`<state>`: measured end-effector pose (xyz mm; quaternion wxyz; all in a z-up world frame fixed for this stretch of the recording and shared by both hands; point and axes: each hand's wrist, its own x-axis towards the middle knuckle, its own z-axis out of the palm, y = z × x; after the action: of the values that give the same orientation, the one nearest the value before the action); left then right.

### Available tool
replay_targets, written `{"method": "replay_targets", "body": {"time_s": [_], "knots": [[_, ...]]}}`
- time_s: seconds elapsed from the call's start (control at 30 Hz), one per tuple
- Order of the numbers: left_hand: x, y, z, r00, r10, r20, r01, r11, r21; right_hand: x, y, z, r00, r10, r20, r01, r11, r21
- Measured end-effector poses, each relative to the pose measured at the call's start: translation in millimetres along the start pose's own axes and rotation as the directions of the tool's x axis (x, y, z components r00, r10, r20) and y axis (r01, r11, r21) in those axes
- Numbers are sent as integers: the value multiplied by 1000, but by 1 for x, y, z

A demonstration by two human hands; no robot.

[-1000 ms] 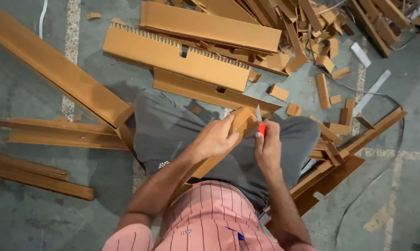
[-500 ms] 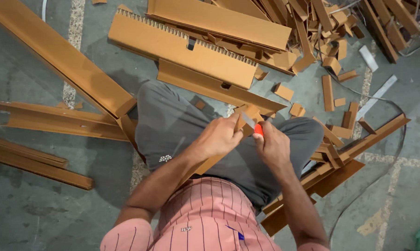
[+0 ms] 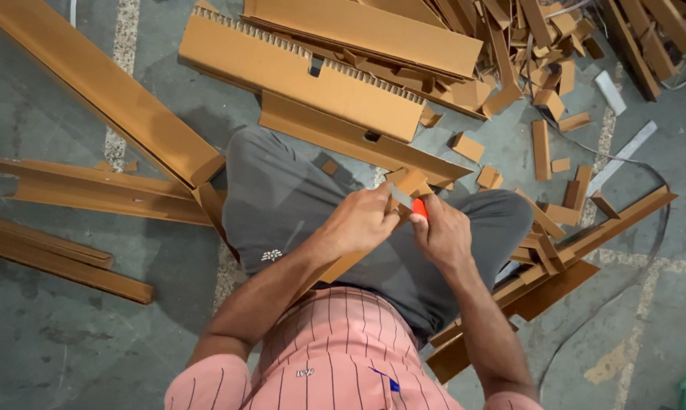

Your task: The person sits on the floor and uses a red utility knife to cut notches and trim edges on long, rectangular cardboard pieces. They repeatedly pick up a piece, cut a specific section, and place it aside, working through a pile of similar items.

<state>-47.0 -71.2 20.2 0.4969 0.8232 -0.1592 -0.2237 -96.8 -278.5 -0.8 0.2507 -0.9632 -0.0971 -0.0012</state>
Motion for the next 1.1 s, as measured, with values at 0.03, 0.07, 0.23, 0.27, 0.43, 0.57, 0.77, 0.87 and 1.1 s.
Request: {"method": "replay_targets", "body": {"time_s": [0.03, 0.07, 0.23, 0.27, 0.43, 0.57, 0.77, 0.87, 1.1], "knots": [[0, 1, -1, 1000, -8, 4, 8, 1000, 0, 0, 1, 1, 1000, -3, -1, 3, 1000, 2], [0, 2, -1, 1000, -15, 10, 15, 1000, 0, 0, 2, 2, 1000, -6, -2, 6, 1000, 4], [1, 5, 0, 1000, -7, -6, 6, 1000, -24, 5, 22, 16, 991, -114, -68, 113, 993, -13], [3, 4, 1, 1000, -27, 5, 27, 1000, 13, 8, 29, 21, 986, -142, -90, 139, 989, -42], [5, -4, 8, 995, -100, 16, 98, 991, 86, 14, 62, 39, 975, -209, -81, 200, 973, -115], [1, -6, 11, 993, -118, 13, 115, 987, 112, 33, 90, 31, 988, -152, 25, 154, 971, -184], [-31, 18, 5, 992, 124, -5, -124, 992, -19, 42, 159, -12, 996, -28, -86, -7, 923, -386], [-60, 25, -31, 995, 9, 102, 0, 997, -82, 83, 176, -69, 830, 550, -94, -549, 778, -306], [-25, 22, -40, 996, 82, -23, -85, 979, -186, 13, 25, -56, 992, 100, -80, -110, 986, -125]]}}
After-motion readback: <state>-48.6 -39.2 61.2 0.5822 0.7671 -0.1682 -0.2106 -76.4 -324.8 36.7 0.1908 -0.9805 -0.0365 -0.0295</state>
